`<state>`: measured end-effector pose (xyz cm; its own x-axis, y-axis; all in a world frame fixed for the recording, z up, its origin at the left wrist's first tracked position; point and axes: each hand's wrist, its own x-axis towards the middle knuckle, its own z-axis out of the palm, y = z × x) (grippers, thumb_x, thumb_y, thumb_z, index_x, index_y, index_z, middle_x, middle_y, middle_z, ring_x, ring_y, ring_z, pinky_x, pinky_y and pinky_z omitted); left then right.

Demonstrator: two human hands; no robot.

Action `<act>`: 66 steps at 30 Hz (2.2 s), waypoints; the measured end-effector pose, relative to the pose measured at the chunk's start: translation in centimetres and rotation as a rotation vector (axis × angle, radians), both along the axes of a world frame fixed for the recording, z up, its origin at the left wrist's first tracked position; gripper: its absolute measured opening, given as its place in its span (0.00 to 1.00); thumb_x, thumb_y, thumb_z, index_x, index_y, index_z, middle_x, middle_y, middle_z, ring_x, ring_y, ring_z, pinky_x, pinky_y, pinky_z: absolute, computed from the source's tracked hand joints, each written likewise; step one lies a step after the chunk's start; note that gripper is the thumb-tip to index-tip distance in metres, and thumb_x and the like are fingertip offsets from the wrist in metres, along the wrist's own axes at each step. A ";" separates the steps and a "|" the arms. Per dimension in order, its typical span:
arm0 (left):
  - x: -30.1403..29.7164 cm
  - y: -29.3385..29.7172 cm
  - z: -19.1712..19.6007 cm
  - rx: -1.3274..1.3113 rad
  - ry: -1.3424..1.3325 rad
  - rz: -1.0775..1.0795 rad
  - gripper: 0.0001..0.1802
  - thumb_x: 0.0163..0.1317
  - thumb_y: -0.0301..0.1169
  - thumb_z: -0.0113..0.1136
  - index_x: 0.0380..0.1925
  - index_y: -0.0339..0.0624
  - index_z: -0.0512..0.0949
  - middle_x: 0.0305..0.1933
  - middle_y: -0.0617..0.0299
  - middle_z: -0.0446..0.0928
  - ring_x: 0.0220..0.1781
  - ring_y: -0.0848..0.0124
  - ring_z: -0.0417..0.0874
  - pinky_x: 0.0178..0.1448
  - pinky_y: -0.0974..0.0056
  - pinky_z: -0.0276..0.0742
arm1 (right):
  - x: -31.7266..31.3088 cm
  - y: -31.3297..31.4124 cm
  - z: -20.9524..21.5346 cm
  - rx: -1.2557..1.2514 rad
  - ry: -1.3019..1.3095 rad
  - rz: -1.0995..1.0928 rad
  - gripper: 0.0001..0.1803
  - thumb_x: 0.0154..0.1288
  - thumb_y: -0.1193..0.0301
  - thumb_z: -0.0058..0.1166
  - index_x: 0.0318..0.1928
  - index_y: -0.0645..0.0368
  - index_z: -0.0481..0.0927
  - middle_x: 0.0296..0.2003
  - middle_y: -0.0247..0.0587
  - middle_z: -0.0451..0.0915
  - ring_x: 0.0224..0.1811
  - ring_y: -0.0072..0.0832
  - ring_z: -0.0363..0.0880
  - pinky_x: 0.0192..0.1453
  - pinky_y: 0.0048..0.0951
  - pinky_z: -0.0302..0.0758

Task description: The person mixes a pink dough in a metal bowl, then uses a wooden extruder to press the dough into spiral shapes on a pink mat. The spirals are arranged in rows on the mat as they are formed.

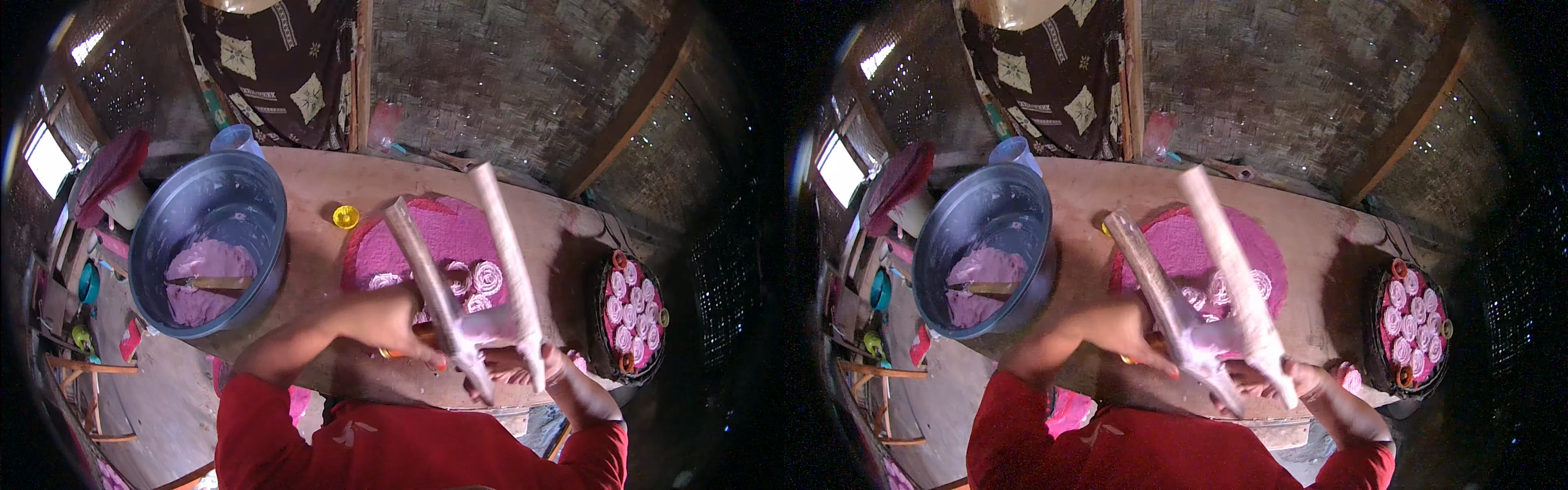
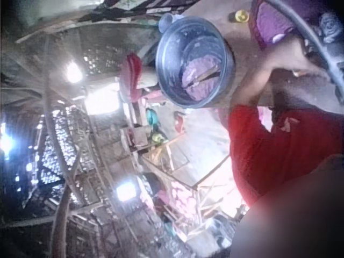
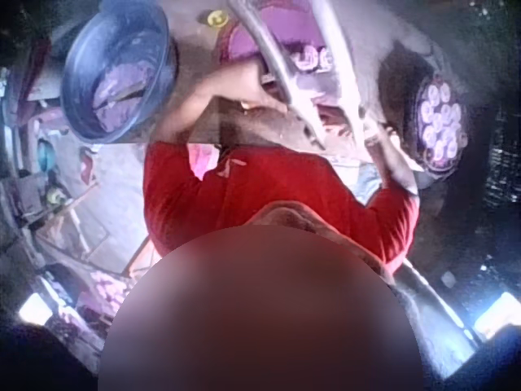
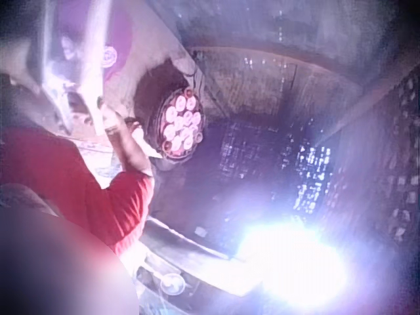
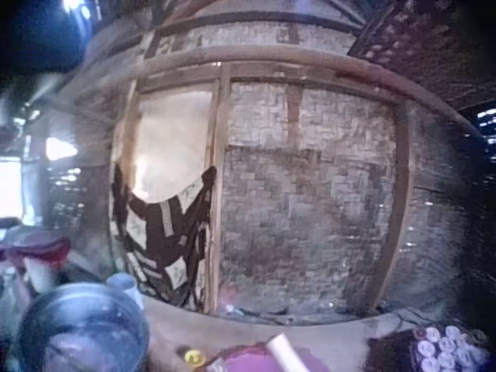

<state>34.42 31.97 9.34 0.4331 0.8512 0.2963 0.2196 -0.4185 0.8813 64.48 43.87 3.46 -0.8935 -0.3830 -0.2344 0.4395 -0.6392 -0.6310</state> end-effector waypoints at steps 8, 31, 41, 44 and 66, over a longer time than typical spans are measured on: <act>-5.1 11.1 6.3 0.044 -1.153 -0.094 0.44 0.63 0.55 0.49 0.70 0.34 0.53 0.67 0.36 0.61 0.69 0.48 0.65 0.73 0.49 0.59 | -7.7 6.4 0.7 -0.153 0.215 -0.085 0.79 0.34 0.13 0.34 0.68 0.75 0.53 0.57 0.72 0.69 0.55 0.53 0.76 0.59 0.51 0.72; -20.2 18.0 -14.9 0.179 -1.805 0.194 0.31 0.67 0.59 0.43 0.44 0.40 0.71 0.39 0.60 0.74 0.45 0.61 0.74 0.58 0.55 0.68 | -21.9 12.0 4.8 0.971 -0.222 -0.231 0.44 0.65 0.32 0.37 0.66 0.54 0.66 0.53 0.40 0.75 0.49 0.24 0.74 0.50 0.24 0.71; -19.8 17.6 -11.8 0.258 -1.700 0.108 0.25 0.65 0.57 0.45 0.43 0.47 0.72 0.37 0.65 0.75 0.42 0.66 0.75 0.54 0.50 0.67 | -21.8 10.9 5.1 0.933 -0.188 -0.293 0.42 0.68 0.35 0.38 0.60 0.63 0.72 0.47 0.42 0.79 0.45 0.27 0.78 0.52 0.28 0.75; -20.2 16.5 -11.8 0.218 -1.624 0.015 0.24 0.66 0.58 0.43 0.42 0.51 0.73 0.37 0.70 0.76 0.43 0.69 0.77 0.53 0.47 0.66 | -21.4 10.7 4.3 0.880 -0.240 -0.247 0.43 0.67 0.34 0.38 0.57 0.63 0.73 0.42 0.44 0.81 0.38 0.28 0.81 0.46 0.29 0.78; -19.8 16.6 -17.9 0.255 -1.933 -0.195 0.23 0.68 0.52 0.49 0.37 0.40 0.71 0.31 0.59 0.74 0.35 0.64 0.72 0.45 0.63 0.70 | -21.4 10.7 -4.0 0.132 -0.063 -0.250 0.43 0.68 0.37 0.37 0.68 0.59 0.62 0.49 0.58 0.79 0.46 0.41 0.83 0.46 0.40 0.82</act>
<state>14.64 48.52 -8.52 -0.5024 0.7075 0.4971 -0.8627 -0.4490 -0.2327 43.06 54.55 -0.58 -0.9385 -0.1156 -0.3253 0.3197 -0.6465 -0.6927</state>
